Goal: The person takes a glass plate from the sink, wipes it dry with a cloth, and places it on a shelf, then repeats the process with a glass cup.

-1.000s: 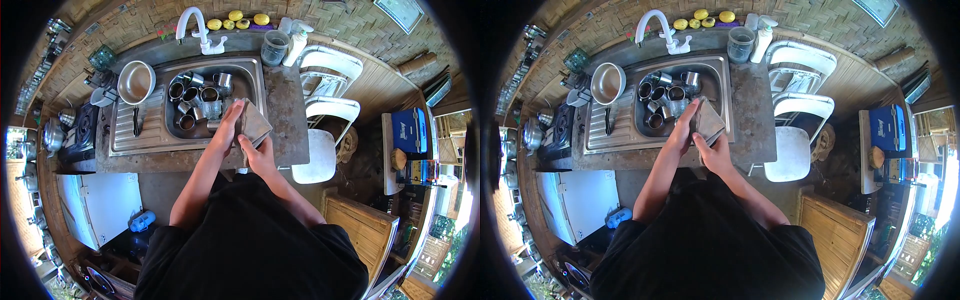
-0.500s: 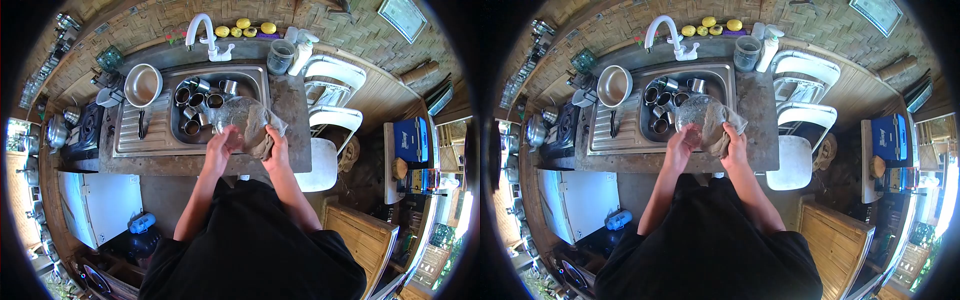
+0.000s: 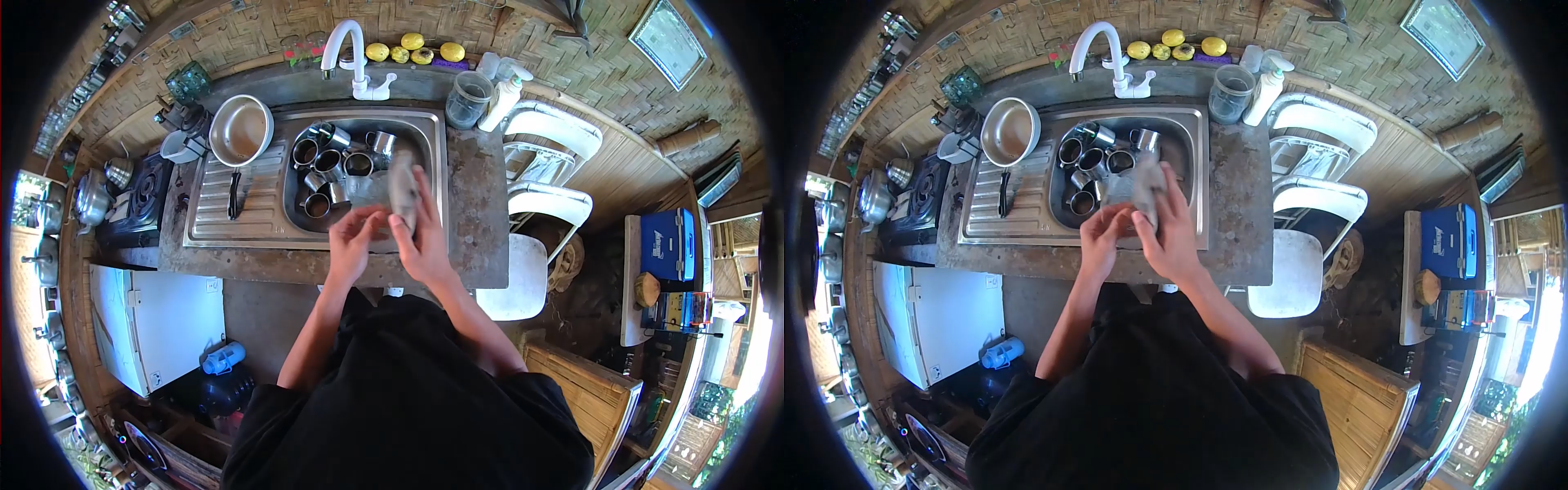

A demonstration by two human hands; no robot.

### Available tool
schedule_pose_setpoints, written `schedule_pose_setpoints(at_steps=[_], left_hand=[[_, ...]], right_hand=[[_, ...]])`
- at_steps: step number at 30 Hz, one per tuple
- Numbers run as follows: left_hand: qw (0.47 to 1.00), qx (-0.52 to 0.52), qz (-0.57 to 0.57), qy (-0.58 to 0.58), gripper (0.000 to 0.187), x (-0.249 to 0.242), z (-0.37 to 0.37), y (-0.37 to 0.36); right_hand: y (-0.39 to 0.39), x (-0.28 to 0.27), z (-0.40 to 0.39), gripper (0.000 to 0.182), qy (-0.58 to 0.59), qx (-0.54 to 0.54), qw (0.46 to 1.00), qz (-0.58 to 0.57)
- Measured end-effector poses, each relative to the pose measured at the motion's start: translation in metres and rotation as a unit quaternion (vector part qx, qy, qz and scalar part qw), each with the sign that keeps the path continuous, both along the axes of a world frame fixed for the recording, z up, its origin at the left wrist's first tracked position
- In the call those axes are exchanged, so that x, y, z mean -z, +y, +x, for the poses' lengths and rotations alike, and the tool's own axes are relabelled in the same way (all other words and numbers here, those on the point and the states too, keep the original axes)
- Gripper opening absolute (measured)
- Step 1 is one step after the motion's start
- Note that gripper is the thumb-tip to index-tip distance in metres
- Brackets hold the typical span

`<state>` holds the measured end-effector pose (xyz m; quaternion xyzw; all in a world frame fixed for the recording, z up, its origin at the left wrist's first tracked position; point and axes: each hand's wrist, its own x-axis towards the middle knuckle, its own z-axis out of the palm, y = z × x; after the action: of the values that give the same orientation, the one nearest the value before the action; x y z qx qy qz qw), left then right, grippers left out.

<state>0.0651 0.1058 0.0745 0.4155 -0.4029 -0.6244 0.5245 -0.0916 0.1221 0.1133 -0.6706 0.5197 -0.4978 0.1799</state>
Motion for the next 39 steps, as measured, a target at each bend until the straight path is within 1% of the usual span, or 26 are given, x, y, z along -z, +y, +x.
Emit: schedule_pose_setpoints(at_steps=[1, 3, 4, 5, 6, 7, 8, 10, 11, 14, 15, 18, 19, 21, 23, 26, 27, 30, 31, 34, 35, 36, 37, 38, 39], left_hand=[[0.997, 0.031, -0.068, -0.038, 0.019, 0.001, 0.001, 0.003], [0.996, 0.03, -0.059, -0.052, 0.018, -0.003, 0.006, 0.007], [0.996, 0.031, -0.056, -0.059, 0.018, -0.008, 0.007, 0.006], [0.997, 0.009, -0.058, -0.057, 0.023, -0.012, 0.003, 0.011], [0.996, 0.014, -0.058, -0.068, 0.025, -0.021, 0.003, 0.011], [0.995, 0.017, -0.059, -0.079, 0.028, -0.027, 0.003, 0.011], [0.994, 0.017, -0.058, -0.091, 0.031, -0.029, 0.003, 0.012], [0.995, -0.025, -0.069, -0.074, 0.034, -0.024, 0.0, 0.008], [0.994, -0.046, -0.076, -0.066, 0.036, -0.022, -0.002, 0.004], [0.977, -0.104, -0.136, -0.127, 0.035, -0.018, -0.004, 0.0], [0.969, -0.106, -0.157, -0.159, 0.031, -0.027, -0.004, 0.002], [0.951, -0.041, -0.192, -0.24, 0.027, -0.036, 0.0, 0.005], [0.933, -0.03, -0.225, -0.28, 0.026, -0.04, 0.0, 0.005], [0.937, -0.043, -0.225, -0.262, 0.025, -0.038, -0.003, 0.002], [0.941, -0.056, -0.226, -0.247, 0.025, -0.037, -0.005, -0.003], [0.927, -0.038, -0.263, -0.264, 0.024, -0.04, -0.005, -0.004], [0.914, -0.019, -0.271, -0.301, 0.028, -0.038, -0.002, -0.005], [0.922, -0.014, -0.242, -0.301, 0.022, -0.037, -0.006, -0.003], [0.927, -0.032, -0.238, -0.288, 0.022, -0.036, -0.009, -0.006], [0.936, -0.021, -0.248, -0.249, 0.024, -0.038, -0.012, -0.008], [0.944, 0.003, -0.202, -0.261, 0.024, -0.04, -0.01, -0.006], [0.939, -0.003, -0.221, -0.263, 0.024, -0.044, -0.011, -0.005], [0.934, -0.007, -0.24, -0.265, 0.023, -0.05, -0.011, -0.005], [0.928, -0.011, -0.258, -0.267, 0.024, -0.052, -0.012, -0.004], [0.929, -0.012, -0.26, -0.264, 0.023, -0.05, -0.013, -0.003]], right_hand=[[-0.004, 0.0, 0.0, 0.052, 0.045, -0.015, 0.999, 0.01], [-0.013, -0.002, 0.0, 0.059, 0.137, -0.047, 0.989, 0.029], [-0.018, -0.003, -0.003, 0.059, 0.149, -0.052, 0.987, 0.006], [-0.021, -0.004, -0.006, 0.059, 0.162, -0.057, 0.985, -0.016], [-0.024, -0.005, -0.006, 0.06, 0.173, -0.064, 0.982, -0.036], [-0.029, -0.007, -0.004, 0.055, 0.134, -0.064, 0.987, -0.056], [-0.032, -0.008, -0.001, 0.054, 0.111, -0.066, 0.991, -0.041], [-0.037, -0.013, 0.009, 0.053, 0.066, -0.071, 0.995, -0.011], [-0.034, -0.017, 0.016, 0.049, 0.081, -0.06, 0.994, -0.036], [-0.027, -0.013, 0.028, 0.048, 0.131, -0.048, 0.984, -0.107], [-0.029, -0.011, 0.025, 0.047, 0.122, -0.059, 0.985, -0.108], [-0.039, -0.005, 0.019, 0.046, -0.008, -0.066, 0.997, -0.049], [-0.044, -0.004, 0.018, 0.044, -0.13, -0.088, 0.987, 0.033], [-0.041, -0.006, 0.019, 0.044, -0.037, -0.054, 0.998, -0.021], [-0.031, -0.013, 0.022, 0.045, 0.07, -0.035, 0.994, -0.081], [-0.037, -0.006, 0.01, 0.046, 0.057, -0.073, 0.992, -0.085], [-0.041, -0.002, 0.009, 0.047, -0.003, -0.065, 0.996, -0.067], [-0.044, 0.002, 0.011, 0.046, -0.06, -0.032, 0.997, -0.04], [-0.036, -0.007, 0.01, 0.046, 0.057, -0.027, 0.995, -0.078], [-0.036, -0.006, 0.006, 0.045, 0.053, -0.077, 0.994, -0.058], [-0.043, -0.001, 0.002, 0.045, 0.031, -0.057, 0.995, -0.075], [-0.045, 0.004, 0.0, 0.046, -0.058, -0.034, 0.997, 0.023], [-0.046, 0.009, -0.001, 0.048, -0.148, -0.01, 0.982, 0.12], [-0.046, 0.015, -0.002, 0.05, -0.236, 0.015, 0.947, 0.215], [-0.044, 0.022, -0.001, 0.053, -0.252, 0.031, 0.947, 0.197]])
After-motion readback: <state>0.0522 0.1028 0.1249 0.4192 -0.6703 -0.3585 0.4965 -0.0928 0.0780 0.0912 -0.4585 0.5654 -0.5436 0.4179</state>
